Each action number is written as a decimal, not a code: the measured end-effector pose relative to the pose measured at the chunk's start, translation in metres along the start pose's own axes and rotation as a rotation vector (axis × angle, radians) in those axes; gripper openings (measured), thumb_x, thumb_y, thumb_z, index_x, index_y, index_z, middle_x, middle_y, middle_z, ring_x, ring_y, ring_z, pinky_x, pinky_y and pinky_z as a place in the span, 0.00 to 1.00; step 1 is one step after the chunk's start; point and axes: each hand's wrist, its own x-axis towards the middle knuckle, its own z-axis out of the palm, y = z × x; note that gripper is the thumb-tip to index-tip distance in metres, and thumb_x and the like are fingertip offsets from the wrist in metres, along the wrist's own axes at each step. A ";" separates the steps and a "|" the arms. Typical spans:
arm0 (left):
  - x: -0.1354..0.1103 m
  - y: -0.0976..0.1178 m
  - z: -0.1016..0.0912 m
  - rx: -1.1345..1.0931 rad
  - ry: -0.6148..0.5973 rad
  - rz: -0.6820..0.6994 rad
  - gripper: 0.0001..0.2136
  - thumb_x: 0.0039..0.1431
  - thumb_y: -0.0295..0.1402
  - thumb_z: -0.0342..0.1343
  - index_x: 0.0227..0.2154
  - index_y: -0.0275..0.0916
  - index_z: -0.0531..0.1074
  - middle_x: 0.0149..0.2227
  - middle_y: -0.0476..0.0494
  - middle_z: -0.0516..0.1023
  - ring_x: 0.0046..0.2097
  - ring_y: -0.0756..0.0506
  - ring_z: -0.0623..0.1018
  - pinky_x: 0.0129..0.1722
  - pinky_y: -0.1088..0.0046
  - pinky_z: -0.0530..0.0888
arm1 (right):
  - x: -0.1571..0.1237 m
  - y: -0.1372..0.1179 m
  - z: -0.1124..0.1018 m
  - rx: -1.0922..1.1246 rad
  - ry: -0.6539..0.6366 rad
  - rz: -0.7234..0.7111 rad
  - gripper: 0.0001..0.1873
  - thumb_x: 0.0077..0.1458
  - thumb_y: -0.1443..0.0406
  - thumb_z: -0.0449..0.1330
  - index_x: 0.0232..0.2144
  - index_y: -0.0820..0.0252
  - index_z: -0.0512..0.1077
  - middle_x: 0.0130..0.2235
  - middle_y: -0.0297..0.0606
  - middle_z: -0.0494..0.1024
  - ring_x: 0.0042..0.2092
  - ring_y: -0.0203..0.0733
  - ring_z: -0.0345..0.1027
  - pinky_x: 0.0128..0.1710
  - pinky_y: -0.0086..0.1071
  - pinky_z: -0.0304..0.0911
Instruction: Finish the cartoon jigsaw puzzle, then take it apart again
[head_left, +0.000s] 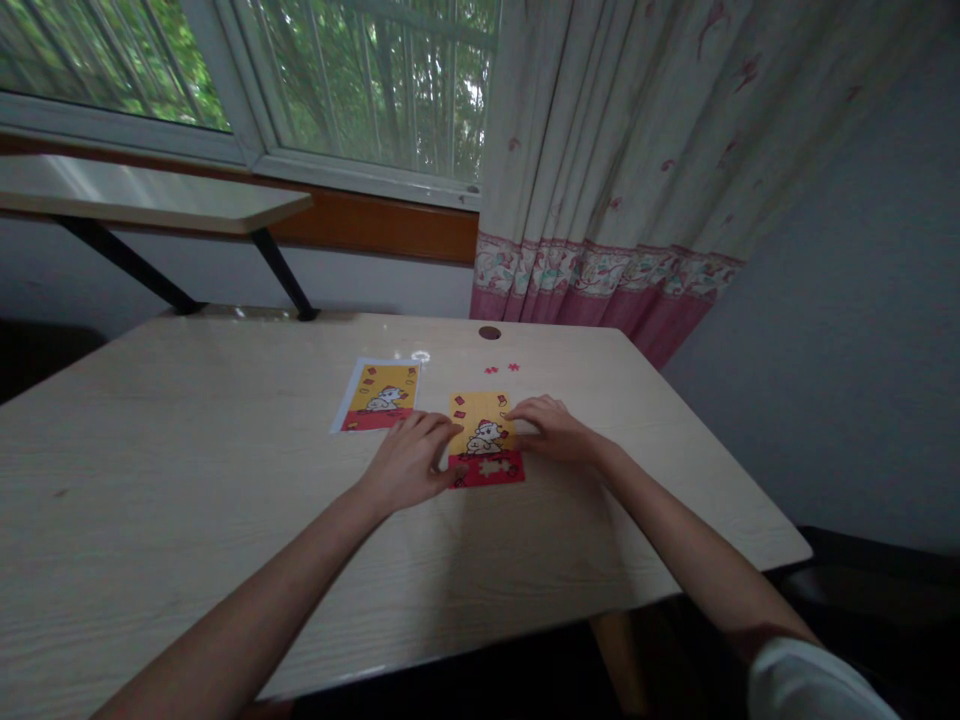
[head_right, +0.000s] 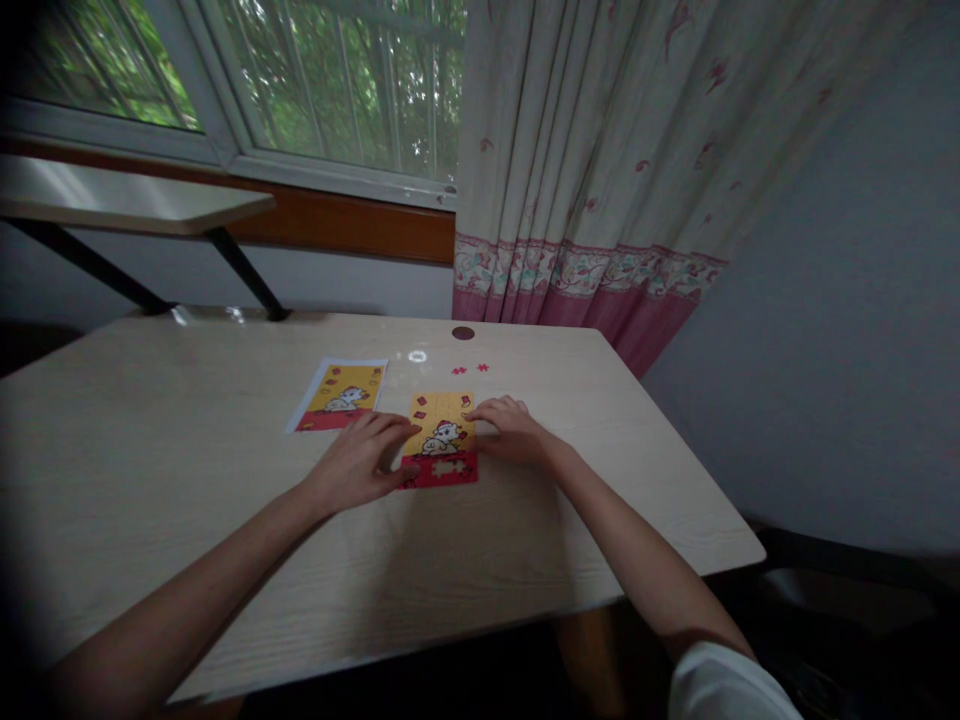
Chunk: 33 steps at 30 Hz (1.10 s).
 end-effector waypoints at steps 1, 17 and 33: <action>0.000 0.000 0.000 -0.002 -0.004 0.002 0.20 0.49 0.41 0.55 0.45 0.39 0.68 0.45 0.40 0.70 0.46 0.39 0.67 0.45 0.59 0.65 | 0.006 0.006 0.000 -0.011 0.007 0.031 0.21 0.52 0.56 0.56 0.48 0.55 0.66 0.49 0.40 0.68 0.49 0.44 0.58 0.47 0.39 0.51; 0.000 -0.003 -0.001 -0.035 0.005 0.020 0.13 0.58 0.35 0.48 0.44 0.39 0.67 0.43 0.41 0.71 0.46 0.41 0.67 0.45 0.59 0.65 | 0.060 0.043 0.009 -0.134 0.227 0.404 0.13 0.56 0.62 0.51 0.41 0.58 0.70 0.45 0.42 0.69 0.46 0.46 0.59 0.43 0.38 0.55; 0.015 0.009 -0.004 -0.159 0.028 0.042 0.11 0.55 0.31 0.49 0.40 0.40 0.71 0.40 0.42 0.74 0.43 0.42 0.70 0.44 0.62 0.67 | -0.001 0.017 -0.008 0.081 0.157 0.148 0.05 0.50 0.71 0.52 0.30 0.63 0.68 0.30 0.38 0.69 0.34 0.37 0.61 0.36 0.31 0.56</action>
